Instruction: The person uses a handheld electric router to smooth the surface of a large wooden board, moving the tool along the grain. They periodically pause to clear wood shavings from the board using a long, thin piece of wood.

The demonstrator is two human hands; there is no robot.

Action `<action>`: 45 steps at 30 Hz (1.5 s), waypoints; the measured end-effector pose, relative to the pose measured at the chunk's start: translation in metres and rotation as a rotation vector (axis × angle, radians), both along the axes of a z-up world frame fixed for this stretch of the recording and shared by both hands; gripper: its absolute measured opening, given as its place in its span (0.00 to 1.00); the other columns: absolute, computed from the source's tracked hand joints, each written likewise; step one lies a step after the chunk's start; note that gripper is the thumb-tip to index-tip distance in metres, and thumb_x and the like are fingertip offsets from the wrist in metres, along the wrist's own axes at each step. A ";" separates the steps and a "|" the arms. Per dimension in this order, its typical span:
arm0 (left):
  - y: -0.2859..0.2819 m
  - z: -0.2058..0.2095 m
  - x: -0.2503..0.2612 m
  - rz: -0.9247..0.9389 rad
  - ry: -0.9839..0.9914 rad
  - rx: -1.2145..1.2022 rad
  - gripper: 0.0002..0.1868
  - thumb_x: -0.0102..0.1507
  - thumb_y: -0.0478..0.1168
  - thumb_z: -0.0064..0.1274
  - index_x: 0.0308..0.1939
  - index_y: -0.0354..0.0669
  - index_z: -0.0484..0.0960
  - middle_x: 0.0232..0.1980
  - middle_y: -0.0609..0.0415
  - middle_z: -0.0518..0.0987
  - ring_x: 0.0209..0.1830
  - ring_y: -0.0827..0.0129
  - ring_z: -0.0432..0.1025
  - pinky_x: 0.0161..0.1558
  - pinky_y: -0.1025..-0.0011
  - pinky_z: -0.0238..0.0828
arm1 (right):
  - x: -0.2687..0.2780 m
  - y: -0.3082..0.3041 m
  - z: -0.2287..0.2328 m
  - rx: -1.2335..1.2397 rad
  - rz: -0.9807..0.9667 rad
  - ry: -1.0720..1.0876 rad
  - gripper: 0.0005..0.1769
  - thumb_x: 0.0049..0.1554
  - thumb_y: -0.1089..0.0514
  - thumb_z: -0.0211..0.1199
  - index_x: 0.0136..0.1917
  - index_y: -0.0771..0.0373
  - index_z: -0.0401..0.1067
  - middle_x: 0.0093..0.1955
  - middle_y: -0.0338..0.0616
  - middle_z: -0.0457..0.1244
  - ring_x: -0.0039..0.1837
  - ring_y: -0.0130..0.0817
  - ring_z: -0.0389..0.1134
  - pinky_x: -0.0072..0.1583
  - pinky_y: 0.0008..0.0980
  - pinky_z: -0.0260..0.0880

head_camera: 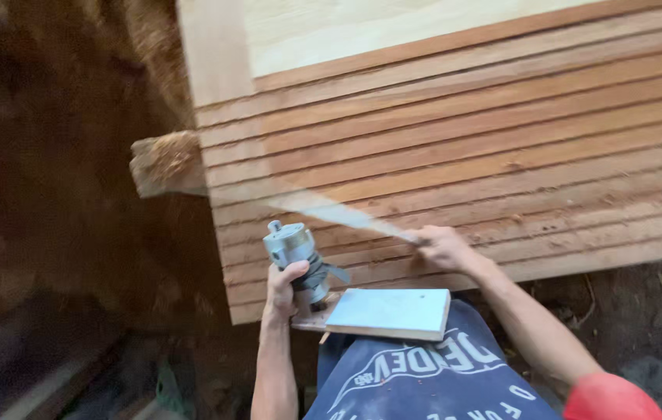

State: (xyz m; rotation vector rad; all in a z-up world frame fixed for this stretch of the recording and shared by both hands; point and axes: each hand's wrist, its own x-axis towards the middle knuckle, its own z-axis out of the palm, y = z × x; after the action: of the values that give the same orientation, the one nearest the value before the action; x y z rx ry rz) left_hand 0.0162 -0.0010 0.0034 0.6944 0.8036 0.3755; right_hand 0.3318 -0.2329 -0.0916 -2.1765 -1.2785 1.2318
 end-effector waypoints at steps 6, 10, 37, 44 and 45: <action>-0.009 0.005 0.005 -0.059 0.034 0.037 0.23 0.54 0.40 0.61 0.48 0.30 0.76 0.38 0.53 0.77 0.33 0.69 0.72 0.38 0.69 0.72 | 0.017 -0.017 0.013 0.136 -0.665 0.408 0.23 0.60 0.51 0.65 0.65 0.62 0.74 0.50 0.40 0.70 0.50 0.32 0.66 0.50 0.36 0.66; -0.013 0.006 0.018 -0.056 0.100 0.039 0.24 0.52 0.40 0.60 0.50 0.33 0.76 0.38 0.53 0.77 0.33 0.68 0.73 0.38 0.66 0.75 | 0.112 -0.180 -0.028 0.054 -1.187 -0.352 0.24 0.64 0.52 0.59 0.69 0.65 0.68 0.57 0.48 0.66 0.57 0.39 0.63 0.58 0.42 0.61; -0.136 0.011 0.113 -0.088 0.140 0.054 0.23 0.52 0.44 0.59 0.47 0.34 0.78 0.37 0.51 0.80 0.32 0.65 0.76 0.35 0.64 0.78 | 0.149 -0.277 0.030 0.193 -1.119 -0.804 0.28 0.68 0.52 0.52 0.77 0.65 0.68 0.42 0.59 0.71 0.32 0.43 0.70 0.34 0.36 0.68; -0.145 0.010 0.101 0.010 0.064 0.051 0.21 0.54 0.42 0.60 0.47 0.36 0.77 0.36 0.54 0.78 0.31 0.68 0.74 0.36 0.66 0.76 | 0.147 -0.265 0.011 0.215 -0.932 -0.789 0.21 0.70 0.52 0.50 0.66 0.65 0.74 0.34 0.60 0.68 0.32 0.47 0.67 0.35 0.41 0.66; -0.147 0.011 0.101 0.034 0.068 0.048 0.21 0.53 0.42 0.60 0.47 0.36 0.78 0.35 0.54 0.78 0.31 0.67 0.74 0.35 0.66 0.76 | 0.151 -0.253 0.018 0.242 -0.827 -0.839 0.24 0.68 0.52 0.54 0.72 0.65 0.74 0.33 0.62 0.68 0.32 0.52 0.66 0.36 0.44 0.67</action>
State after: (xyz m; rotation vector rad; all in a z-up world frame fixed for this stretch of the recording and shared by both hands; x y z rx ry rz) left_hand 0.1174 -0.1476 0.0141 0.7424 0.8735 0.4047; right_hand 0.4826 -0.4860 -0.0741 -2.6530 -0.5199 -0.1682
